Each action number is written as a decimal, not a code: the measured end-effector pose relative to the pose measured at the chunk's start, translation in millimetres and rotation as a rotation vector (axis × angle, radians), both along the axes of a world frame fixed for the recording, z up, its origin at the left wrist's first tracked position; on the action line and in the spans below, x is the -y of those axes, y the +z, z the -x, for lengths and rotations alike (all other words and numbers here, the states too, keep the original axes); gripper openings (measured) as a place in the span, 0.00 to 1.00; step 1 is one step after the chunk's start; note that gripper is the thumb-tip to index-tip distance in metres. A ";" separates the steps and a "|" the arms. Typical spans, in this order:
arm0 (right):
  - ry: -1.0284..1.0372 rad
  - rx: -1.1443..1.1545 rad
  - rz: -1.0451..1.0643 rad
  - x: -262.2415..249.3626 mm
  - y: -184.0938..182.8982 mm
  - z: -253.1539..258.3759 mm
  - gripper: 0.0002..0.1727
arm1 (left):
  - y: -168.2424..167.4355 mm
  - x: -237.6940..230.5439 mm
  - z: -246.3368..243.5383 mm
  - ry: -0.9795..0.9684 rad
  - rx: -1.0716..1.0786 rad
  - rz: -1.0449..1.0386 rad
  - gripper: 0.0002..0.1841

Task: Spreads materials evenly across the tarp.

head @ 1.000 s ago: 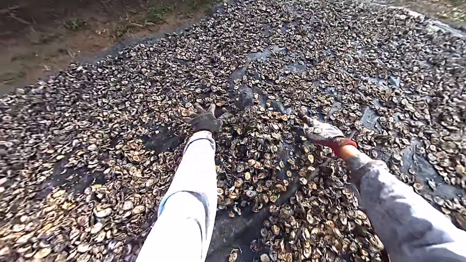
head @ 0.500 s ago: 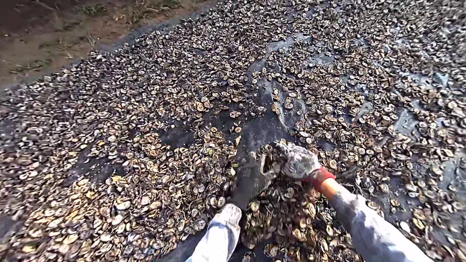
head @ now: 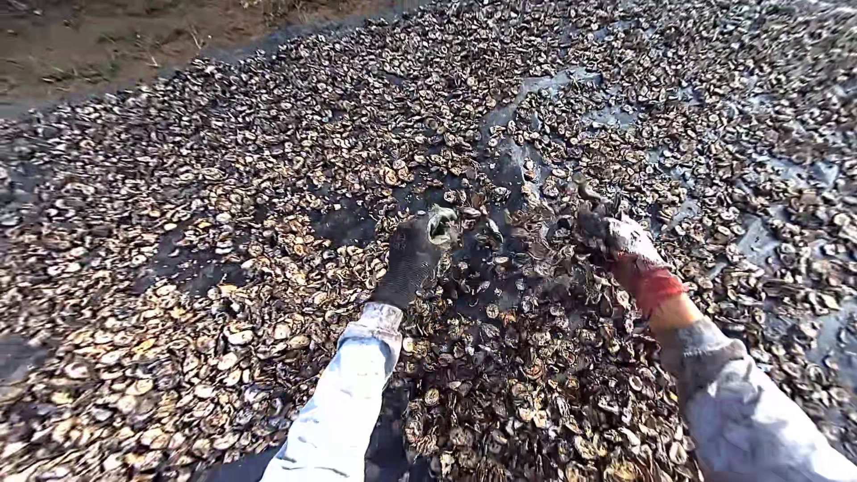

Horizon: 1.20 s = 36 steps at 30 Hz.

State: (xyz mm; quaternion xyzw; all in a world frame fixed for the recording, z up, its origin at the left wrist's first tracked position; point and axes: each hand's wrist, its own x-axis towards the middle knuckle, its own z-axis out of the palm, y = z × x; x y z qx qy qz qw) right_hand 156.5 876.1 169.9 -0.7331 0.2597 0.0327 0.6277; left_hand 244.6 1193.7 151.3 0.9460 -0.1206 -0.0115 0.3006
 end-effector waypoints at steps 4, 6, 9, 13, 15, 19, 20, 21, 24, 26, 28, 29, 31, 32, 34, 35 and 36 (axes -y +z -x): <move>0.113 0.066 0.066 1.7 21.9 -85.8 0.33 | -30.1 -34.3 -25.4 0.147 -0.281 -0.472 0.40; 0.184 0.117 0.134 4.6 26.5 -112.6 0.39 | -45.9 -41.1 -3.8 0.168 -0.441 -0.541 0.40; 0.156 0.050 0.268 -16.3 16.4 -124.1 0.21 | -25.3 -28.7 45.7 -0.030 -0.619 -0.578 0.34; 1.009 -0.133 0.592 -93.2 -23.8 -5.4 0.42 | -6.7 -26.9 124.7 -0.223 -0.638 -0.517 0.36; 1.325 -0.182 0.686 -143.2 -30.8 89.6 0.60 | -6.2 -46.8 156.1 -0.259 -0.729 -0.380 0.37; 1.026 0.144 0.640 -163.1 -64.1 226.9 0.27 | -8.8 -95.3 169.3 -0.178 -0.792 0.176 0.31; 0.946 0.200 0.656 -156.9 -68.2 216.9 0.25 | -3.9 -98.7 153.7 -0.084 -0.683 0.202 0.32; 0.946 0.129 0.648 -151.1 -61.1 193.0 0.28 | 4.0 -101.4 132.8 -0.002 -0.576 0.207 0.35; 0.825 -0.336 0.288 -142.1 -26.5 85.2 0.33 | 18.6 -118.4 55.7 0.112 -0.265 0.119 0.40; 0.518 -0.280 0.032 -146.1 -28.3 41.0 0.25 | 29.4 -121.8 15.1 0.192 -0.100 -0.112 0.38; 0.417 -0.230 -0.164 -141.5 -27.6 11.6 0.23 | 29.5 -116.2 -23.1 0.242 -0.131 -0.344 0.40; 0.431 -0.221 -0.220 -136.1 -23.5 -0.7 0.23 | 19.8 -112.3 -38.9 0.242 -0.175 -0.379 0.41; 0.442 -0.171 -0.193 -128.4 -18.0 -14.5 0.21 | -21.1 -103.1 -53.9 0.232 -0.250 -0.403 0.43; 0.419 -0.149 -0.107 -124.1 -18.6 -17.8 0.20 | -40.8 -93.4 -50.3 0.207 -0.283 -0.411 0.42; 0.371 -0.154 0.129 -106.4 -16.0 -13.6 0.21 | -76.6 -70.4 -25.1 0.119 -0.386 -0.452 0.44; 0.374 -0.187 0.212 -95.5 -11.8 -4.5 0.22 | -85.8 -67.7 -4.6 0.065 -0.470 -0.445 0.41; 0.391 -0.212 0.272 -85.9 -5.5 5.4 0.24 | -90.8 -73.1 7.4 -0.017 -0.496 -0.448 0.40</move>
